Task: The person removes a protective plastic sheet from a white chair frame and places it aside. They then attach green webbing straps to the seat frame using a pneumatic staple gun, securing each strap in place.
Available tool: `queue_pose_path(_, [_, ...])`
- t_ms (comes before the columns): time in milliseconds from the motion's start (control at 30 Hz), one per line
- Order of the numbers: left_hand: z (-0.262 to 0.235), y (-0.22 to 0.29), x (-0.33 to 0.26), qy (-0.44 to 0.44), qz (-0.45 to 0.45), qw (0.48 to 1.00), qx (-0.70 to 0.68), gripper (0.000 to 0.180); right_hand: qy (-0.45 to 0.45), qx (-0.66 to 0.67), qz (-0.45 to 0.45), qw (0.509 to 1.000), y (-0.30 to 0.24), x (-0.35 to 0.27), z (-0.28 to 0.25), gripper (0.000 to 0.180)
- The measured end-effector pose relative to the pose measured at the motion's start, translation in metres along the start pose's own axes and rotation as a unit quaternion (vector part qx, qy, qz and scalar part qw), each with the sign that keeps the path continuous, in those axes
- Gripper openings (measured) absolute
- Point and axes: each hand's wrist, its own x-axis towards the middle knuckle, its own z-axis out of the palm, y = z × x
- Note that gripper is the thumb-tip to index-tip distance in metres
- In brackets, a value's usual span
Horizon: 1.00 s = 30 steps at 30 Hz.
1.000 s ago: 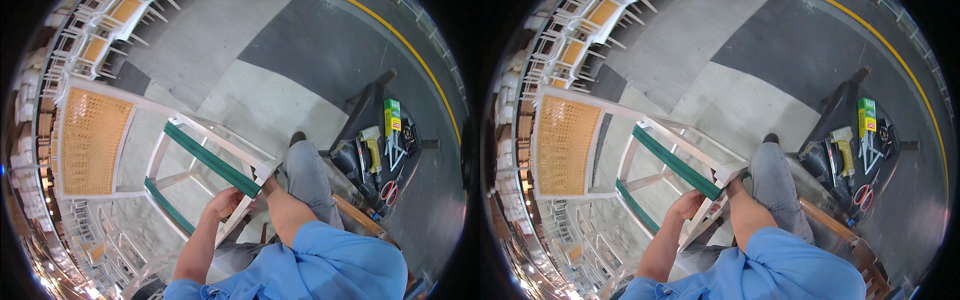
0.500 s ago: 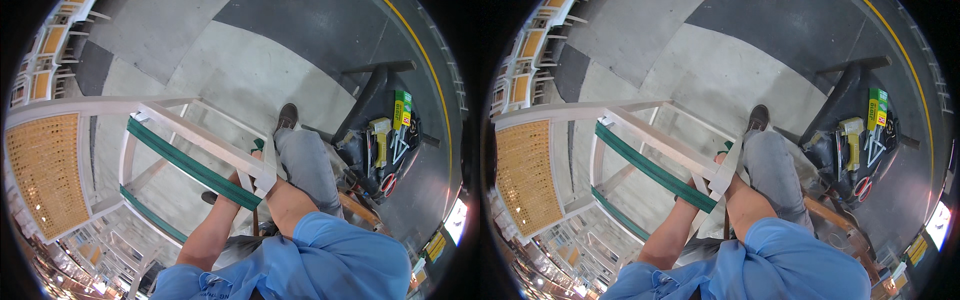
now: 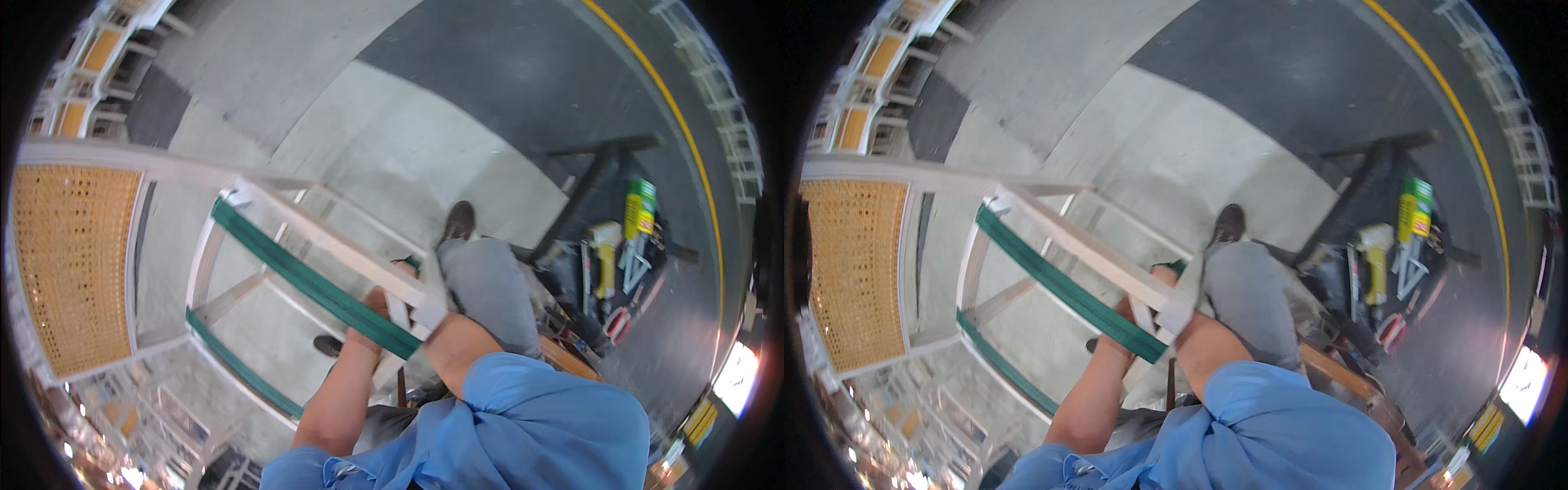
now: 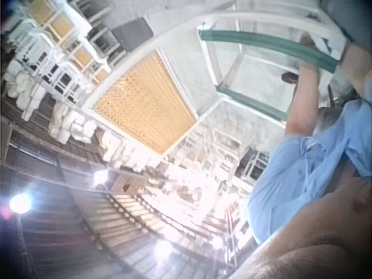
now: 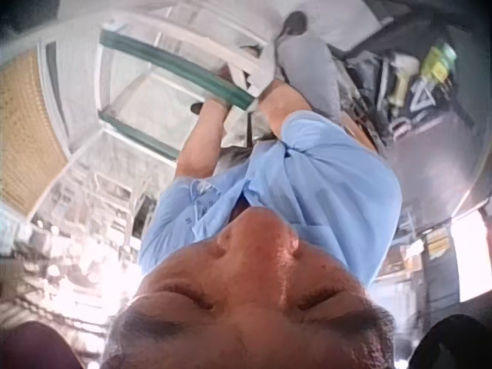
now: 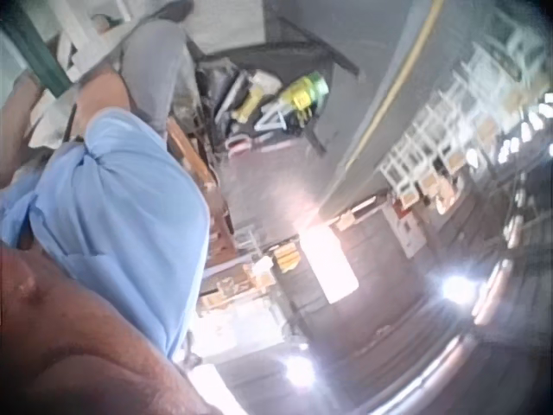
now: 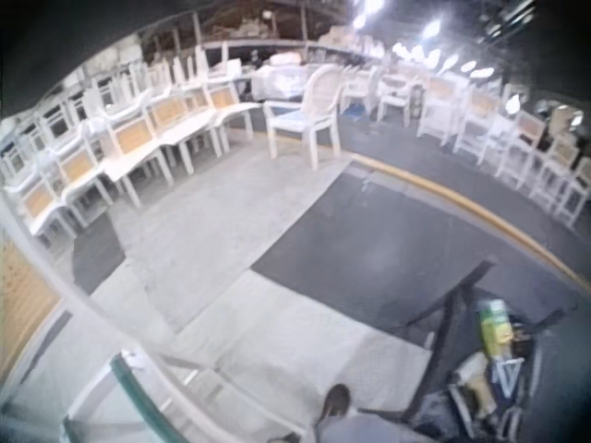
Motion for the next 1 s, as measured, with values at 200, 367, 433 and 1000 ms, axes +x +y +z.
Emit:
queue_pose_path(200, [0.026,0.026,-0.014,-0.008,0.037,0.990,0.138,0.027,-0.029,-0.167,0.084,0.982,-0.010,-0.059,-0.022,0.022])
queue_pose_path(367, [0.015,0.029,0.004,-0.085,0.055,0.991,0.091,0.026,-0.119,-0.633,0.009,0.765,-0.099,-0.247,0.040,0.027])
queue_pose_path(433, [0.015,0.029,0.001,-0.070,0.067,0.995,0.031,0.022,-0.067,-0.655,-0.184,0.730,-0.175,-0.307,0.038,0.023])
queue_pose_path(1000, [0.001,0.023,0.027,-0.081,0.054,0.991,-0.087,0.019,0.307,-0.705,-0.526,0.364,-0.328,-0.328,-0.046,0.048])
